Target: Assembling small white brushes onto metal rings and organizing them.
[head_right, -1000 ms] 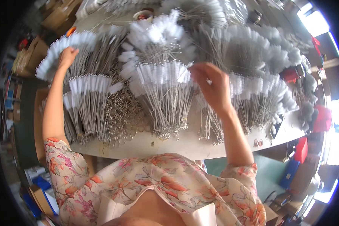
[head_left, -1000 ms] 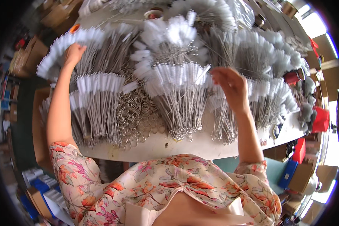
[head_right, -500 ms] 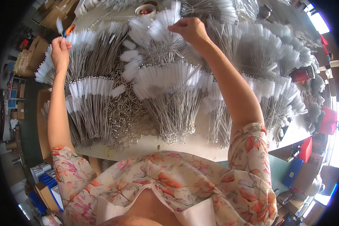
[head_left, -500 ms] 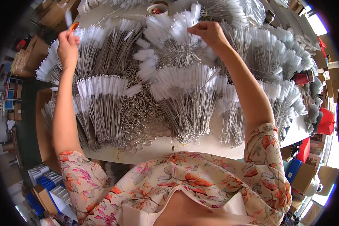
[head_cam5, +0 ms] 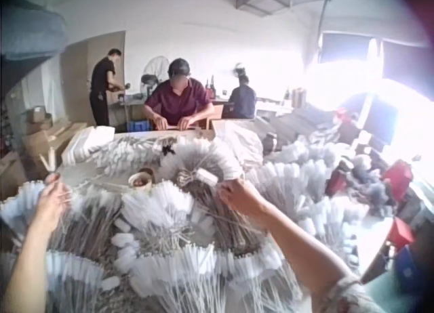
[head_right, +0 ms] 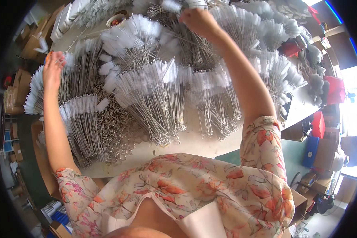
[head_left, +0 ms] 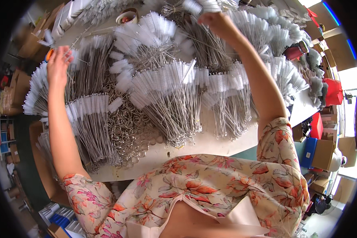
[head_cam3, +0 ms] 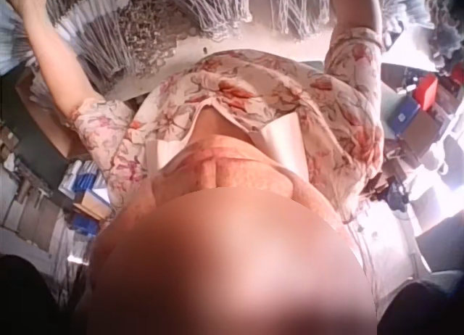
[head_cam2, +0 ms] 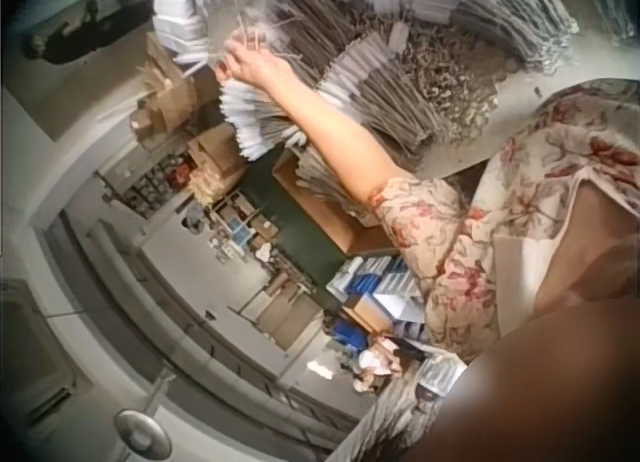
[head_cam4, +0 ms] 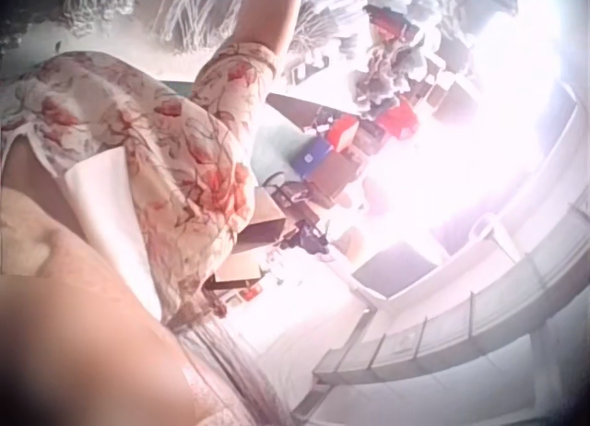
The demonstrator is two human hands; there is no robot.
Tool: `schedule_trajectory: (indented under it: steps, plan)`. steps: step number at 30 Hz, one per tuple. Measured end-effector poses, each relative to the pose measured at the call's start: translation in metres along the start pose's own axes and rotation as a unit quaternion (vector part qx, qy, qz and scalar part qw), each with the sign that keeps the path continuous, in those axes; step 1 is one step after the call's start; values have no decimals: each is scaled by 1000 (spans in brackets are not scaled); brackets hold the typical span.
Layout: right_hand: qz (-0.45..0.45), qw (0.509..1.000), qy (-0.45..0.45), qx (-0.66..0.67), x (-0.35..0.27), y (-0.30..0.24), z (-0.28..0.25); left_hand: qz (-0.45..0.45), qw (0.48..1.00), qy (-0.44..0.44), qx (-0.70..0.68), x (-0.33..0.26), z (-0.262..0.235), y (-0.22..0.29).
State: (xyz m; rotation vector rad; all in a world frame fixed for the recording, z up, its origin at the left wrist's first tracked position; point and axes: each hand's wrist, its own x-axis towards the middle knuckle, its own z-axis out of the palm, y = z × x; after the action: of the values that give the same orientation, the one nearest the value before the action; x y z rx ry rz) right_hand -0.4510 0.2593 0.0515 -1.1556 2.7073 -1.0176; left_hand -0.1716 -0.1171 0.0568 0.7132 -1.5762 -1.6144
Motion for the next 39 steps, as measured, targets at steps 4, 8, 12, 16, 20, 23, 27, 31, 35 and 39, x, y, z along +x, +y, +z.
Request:
schedule_trajectory:
  steps: [4,8,12,16,20,23,27,31,35,39]
  plan:
    - [32,977,-66,-198,-25,-10,31,18,999,3,-42,-44,3,34]
    - [47,951,-39,-304,-20,1,49,-69,980,-187,-1,-132,7,51]
    - [81,962,-6,-261,-7,9,43,-119,979,-164,-23,-205,-22,29]
    - [100,974,8,-203,3,-1,21,-138,975,-148,-92,-239,-55,16]
    - [61,980,1,-192,3,14,7,-142,976,-134,-100,-256,-60,17]
    - [-121,964,196,-131,11,40,-17,-131,982,-77,-116,-269,-53,16]
    - [69,947,144,280,-11,39,-105,-110,990,-40,-80,-290,-79,9]
    - [-179,919,-73,-343,-34,103,-141,-156,978,3,-139,-309,-99,-7]
    - [191,868,-125,-441,-88,87,-105,-191,964,-5,-185,-320,-100,-26]
    - [188,848,-135,-476,-83,96,-88,-189,962,-19,-197,-323,-93,-27]
